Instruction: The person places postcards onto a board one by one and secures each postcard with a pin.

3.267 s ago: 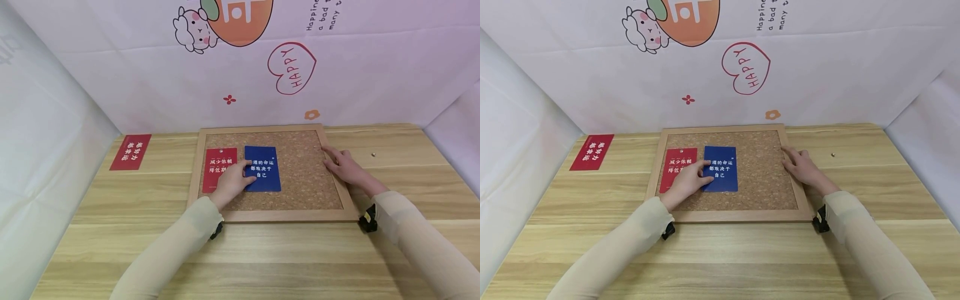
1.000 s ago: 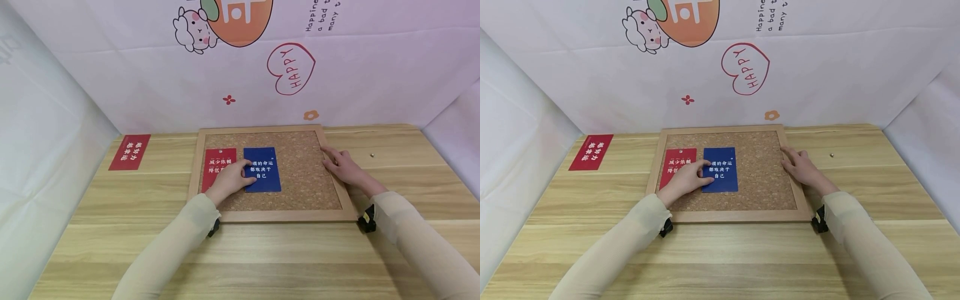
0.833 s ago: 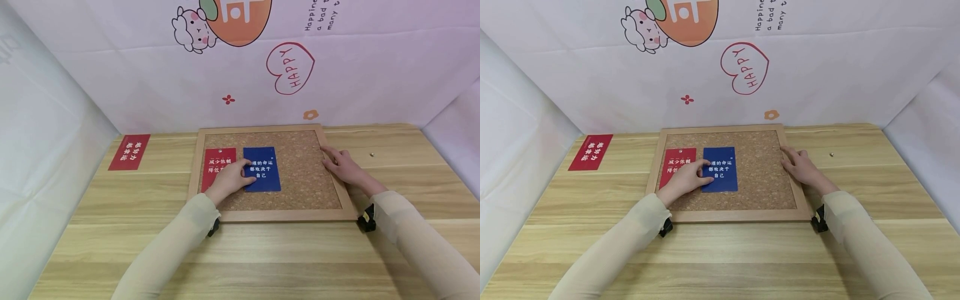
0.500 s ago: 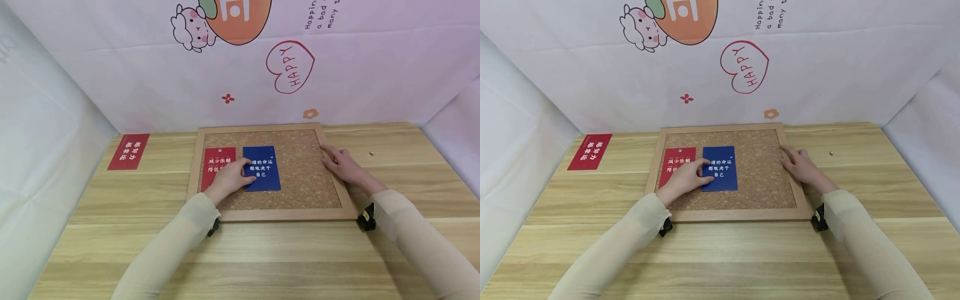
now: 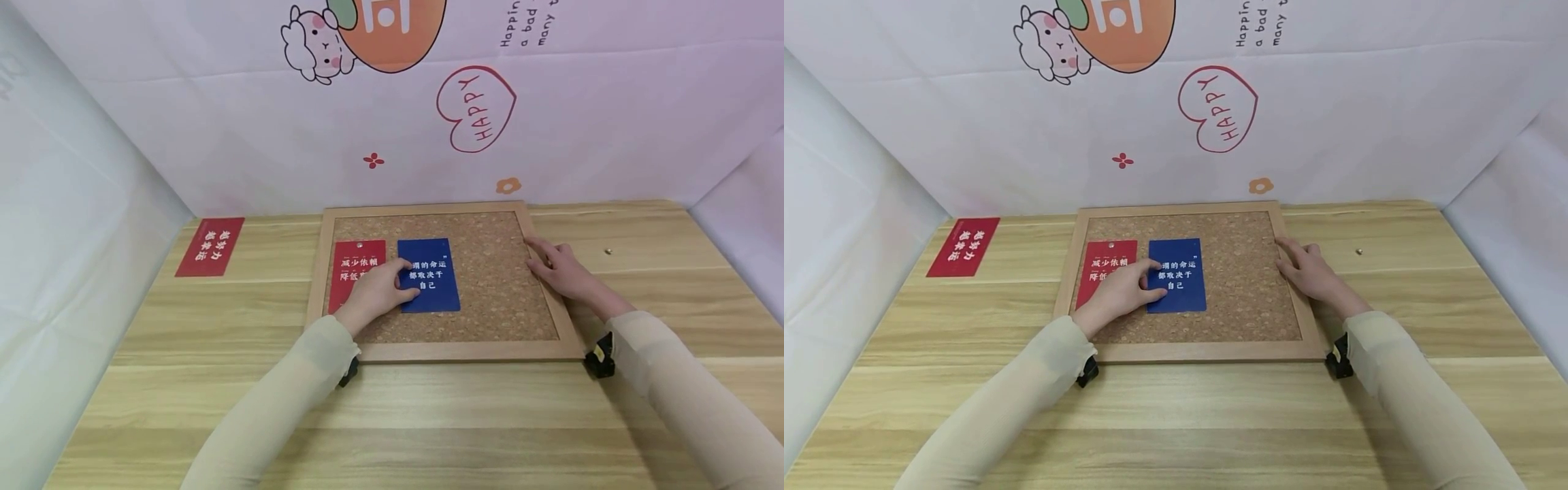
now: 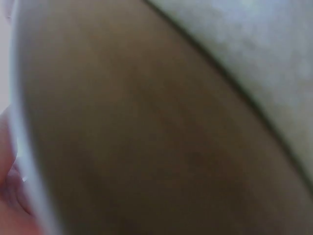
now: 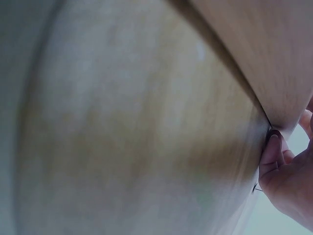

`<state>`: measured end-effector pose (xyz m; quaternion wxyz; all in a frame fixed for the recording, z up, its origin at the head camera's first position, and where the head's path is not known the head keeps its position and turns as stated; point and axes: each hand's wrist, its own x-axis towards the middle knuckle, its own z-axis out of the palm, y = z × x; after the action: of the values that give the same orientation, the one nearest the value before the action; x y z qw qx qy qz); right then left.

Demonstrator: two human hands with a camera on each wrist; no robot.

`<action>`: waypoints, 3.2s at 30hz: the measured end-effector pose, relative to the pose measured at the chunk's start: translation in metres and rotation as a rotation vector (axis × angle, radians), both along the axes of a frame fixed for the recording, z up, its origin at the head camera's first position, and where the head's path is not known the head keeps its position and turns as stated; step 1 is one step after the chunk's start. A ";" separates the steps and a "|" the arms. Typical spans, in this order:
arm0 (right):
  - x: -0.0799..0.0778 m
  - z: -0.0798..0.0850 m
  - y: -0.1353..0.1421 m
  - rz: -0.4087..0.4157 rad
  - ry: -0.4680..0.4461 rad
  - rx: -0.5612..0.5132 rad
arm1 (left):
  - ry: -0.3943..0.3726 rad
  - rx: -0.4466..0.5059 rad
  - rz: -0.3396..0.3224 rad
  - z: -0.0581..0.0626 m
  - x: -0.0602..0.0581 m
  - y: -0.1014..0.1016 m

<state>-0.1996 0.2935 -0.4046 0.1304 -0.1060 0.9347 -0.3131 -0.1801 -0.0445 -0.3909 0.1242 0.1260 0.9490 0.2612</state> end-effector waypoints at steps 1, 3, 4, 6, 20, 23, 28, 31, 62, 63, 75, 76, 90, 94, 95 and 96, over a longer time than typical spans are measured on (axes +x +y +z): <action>0.000 0.000 0.000 -0.001 -0.003 0.001 | 0.002 -0.004 -0.004 0.000 0.000 0.000; 0.000 0.000 0.000 -0.003 -0.008 0.002 | 0.007 -0.012 -0.010 -0.001 -0.001 0.000; 0.000 0.000 0.000 -0.003 -0.008 0.002 | 0.009 -0.015 -0.012 -0.002 -0.001 0.000; 0.000 0.000 0.000 -0.002 -0.007 0.002 | 0.011 -0.016 -0.010 -0.002 -0.001 0.000; 0.001 0.000 -0.001 -0.005 -0.004 -0.001 | 0.026 -0.031 -0.036 -0.002 0.001 0.002; 0.001 0.000 -0.001 -0.004 0.003 -0.002 | 0.015 -0.027 -0.041 -0.002 0.001 0.001; 0.000 -0.001 -0.001 -0.001 0.005 -0.003 | 0.007 -0.021 -0.045 -0.003 0.000 0.000; 0.001 0.000 -0.001 -0.002 -0.002 -0.006 | 0.003 -0.009 -0.049 -0.004 -0.001 0.000; 0.000 0.002 -0.001 -0.034 0.018 0.044 | -0.027 0.036 -0.068 -0.008 -0.005 -0.003; 0.000 0.003 0.000 -0.031 0.013 0.048 | -0.028 0.036 -0.068 -0.008 -0.004 -0.003; -0.004 0.023 0.018 -0.068 -0.048 0.101 | -0.030 0.029 -0.072 -0.008 -0.005 -0.003; -0.005 0.025 0.021 -0.086 -0.042 0.104 | -0.028 0.029 -0.073 -0.008 -0.005 -0.003; -0.001 0.037 0.066 -0.397 0.105 0.126 | -0.024 0.028 -0.077 -0.009 -0.004 -0.003; 0.003 0.033 0.076 -0.399 0.078 0.134 | -0.021 0.033 -0.081 -0.008 -0.004 -0.003; 0.004 0.031 0.077 -0.389 0.067 0.137 | -0.021 0.034 -0.083 -0.008 -0.004 -0.003; 0.005 0.030 0.079 -0.379 0.050 0.137 | -0.021 0.034 -0.083 -0.008 -0.003 -0.003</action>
<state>-0.1946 0.3725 -0.3747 0.0530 0.0732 0.9600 -0.2652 -0.1836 -0.0472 -0.3988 0.1429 0.1647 0.9369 0.2731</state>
